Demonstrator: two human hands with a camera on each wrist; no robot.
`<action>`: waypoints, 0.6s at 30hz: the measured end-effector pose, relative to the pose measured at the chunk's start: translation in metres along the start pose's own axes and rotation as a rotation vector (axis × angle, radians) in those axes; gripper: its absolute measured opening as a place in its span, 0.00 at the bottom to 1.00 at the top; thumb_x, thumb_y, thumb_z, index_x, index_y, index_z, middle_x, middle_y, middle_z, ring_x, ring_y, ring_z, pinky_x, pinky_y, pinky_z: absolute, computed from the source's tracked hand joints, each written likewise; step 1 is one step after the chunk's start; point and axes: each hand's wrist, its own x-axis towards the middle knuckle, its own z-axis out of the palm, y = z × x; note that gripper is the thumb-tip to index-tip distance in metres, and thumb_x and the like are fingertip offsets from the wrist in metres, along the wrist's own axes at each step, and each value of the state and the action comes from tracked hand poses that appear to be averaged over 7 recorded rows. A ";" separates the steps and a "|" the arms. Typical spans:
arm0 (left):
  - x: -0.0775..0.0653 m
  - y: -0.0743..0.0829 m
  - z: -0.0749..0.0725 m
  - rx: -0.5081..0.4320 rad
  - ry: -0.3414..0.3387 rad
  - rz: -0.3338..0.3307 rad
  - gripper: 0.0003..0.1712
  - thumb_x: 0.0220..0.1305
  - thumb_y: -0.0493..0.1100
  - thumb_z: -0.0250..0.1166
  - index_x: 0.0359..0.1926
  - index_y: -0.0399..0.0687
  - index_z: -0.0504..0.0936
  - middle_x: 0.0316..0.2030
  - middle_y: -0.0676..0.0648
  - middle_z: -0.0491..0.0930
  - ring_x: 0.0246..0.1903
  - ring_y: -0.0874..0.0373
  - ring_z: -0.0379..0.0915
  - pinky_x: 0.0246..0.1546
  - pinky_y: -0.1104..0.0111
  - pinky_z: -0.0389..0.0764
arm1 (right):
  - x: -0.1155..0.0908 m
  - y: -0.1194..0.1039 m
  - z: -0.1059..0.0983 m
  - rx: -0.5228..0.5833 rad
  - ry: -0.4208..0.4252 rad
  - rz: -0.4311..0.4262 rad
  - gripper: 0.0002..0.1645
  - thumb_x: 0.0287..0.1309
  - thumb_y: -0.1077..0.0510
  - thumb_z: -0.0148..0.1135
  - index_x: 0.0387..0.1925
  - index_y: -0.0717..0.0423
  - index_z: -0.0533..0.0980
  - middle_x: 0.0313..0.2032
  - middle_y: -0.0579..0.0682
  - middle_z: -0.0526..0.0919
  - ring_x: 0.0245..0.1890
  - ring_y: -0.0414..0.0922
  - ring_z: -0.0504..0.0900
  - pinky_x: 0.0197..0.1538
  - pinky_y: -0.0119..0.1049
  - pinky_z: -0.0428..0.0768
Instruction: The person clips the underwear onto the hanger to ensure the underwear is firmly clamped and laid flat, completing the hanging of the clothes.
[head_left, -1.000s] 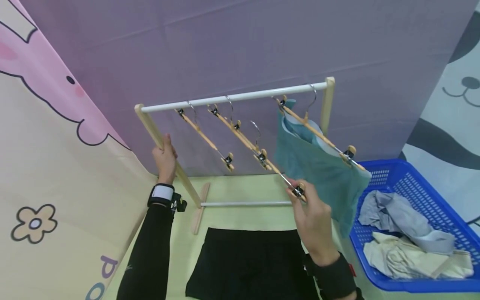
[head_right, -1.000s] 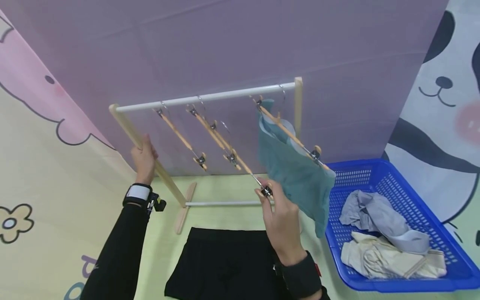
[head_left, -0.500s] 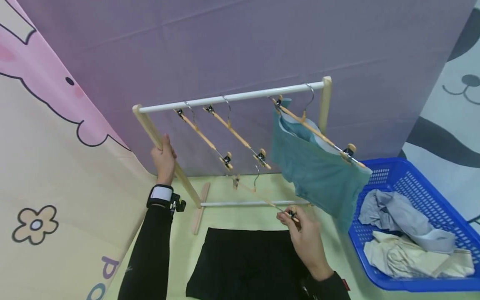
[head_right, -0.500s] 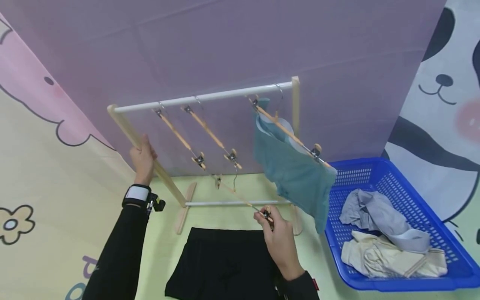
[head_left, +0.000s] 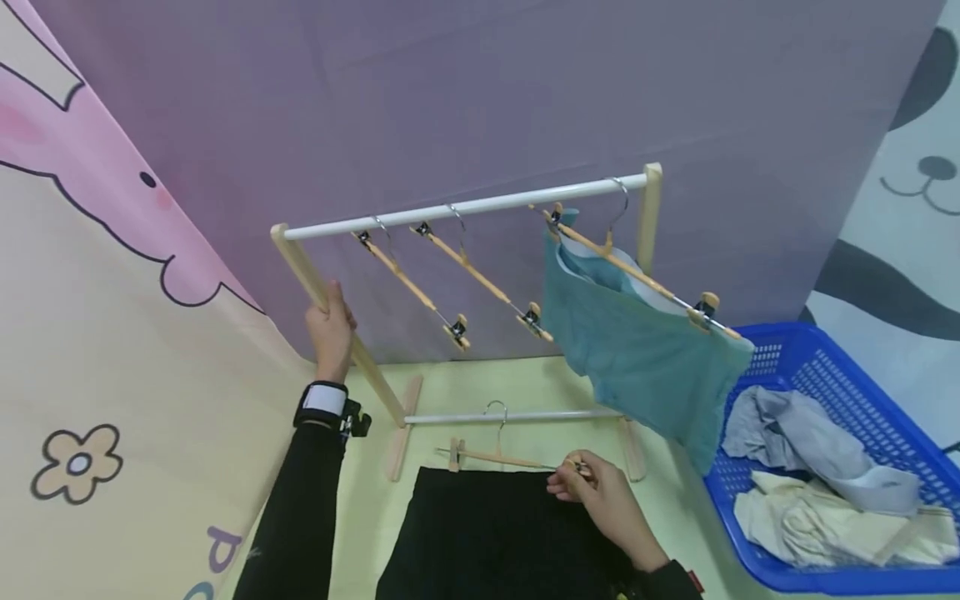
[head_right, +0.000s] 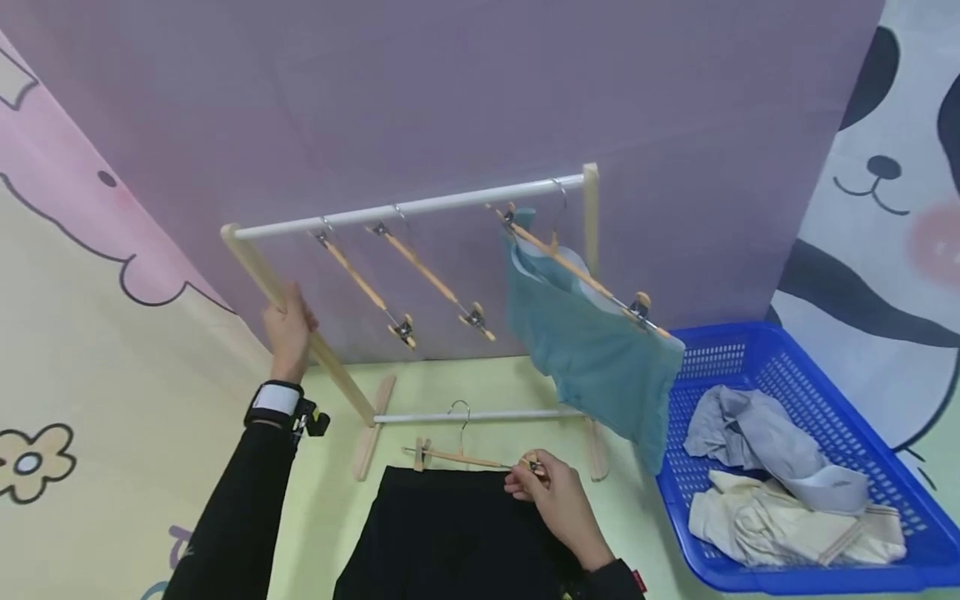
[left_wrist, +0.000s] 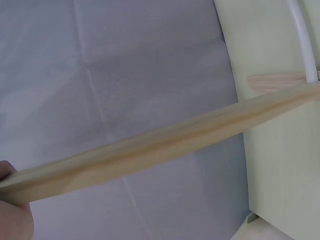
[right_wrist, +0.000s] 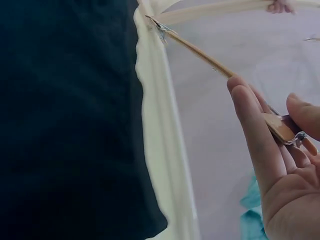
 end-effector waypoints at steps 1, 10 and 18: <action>-0.001 -0.001 -0.001 -0.015 -0.013 -0.012 0.30 0.62 0.62 0.51 0.20 0.40 0.66 0.12 0.48 0.63 0.13 0.60 0.59 0.16 0.71 0.64 | 0.000 0.004 -0.001 -0.001 -0.003 0.007 0.23 0.59 0.45 0.53 0.38 0.63 0.68 0.37 0.58 0.80 0.38 0.47 0.82 0.42 0.41 0.78; -0.042 -0.030 -0.015 0.067 -0.076 -0.149 0.35 0.59 0.59 0.57 0.56 0.41 0.58 0.42 0.46 0.65 0.42 0.53 0.65 0.44 0.64 0.68 | 0.007 0.020 -0.010 0.001 -0.015 0.044 0.21 0.60 0.48 0.53 0.39 0.64 0.68 0.36 0.58 0.80 0.38 0.50 0.81 0.42 0.42 0.78; -0.126 -0.083 -0.004 0.222 0.191 -0.103 0.25 0.60 0.49 0.59 0.40 0.35 0.56 0.35 0.45 0.57 0.36 0.54 0.58 0.38 0.65 0.62 | 0.018 0.030 -0.022 -0.104 -0.034 -0.047 0.18 0.60 0.46 0.53 0.39 0.58 0.70 0.39 0.54 0.79 0.42 0.46 0.80 0.45 0.39 0.77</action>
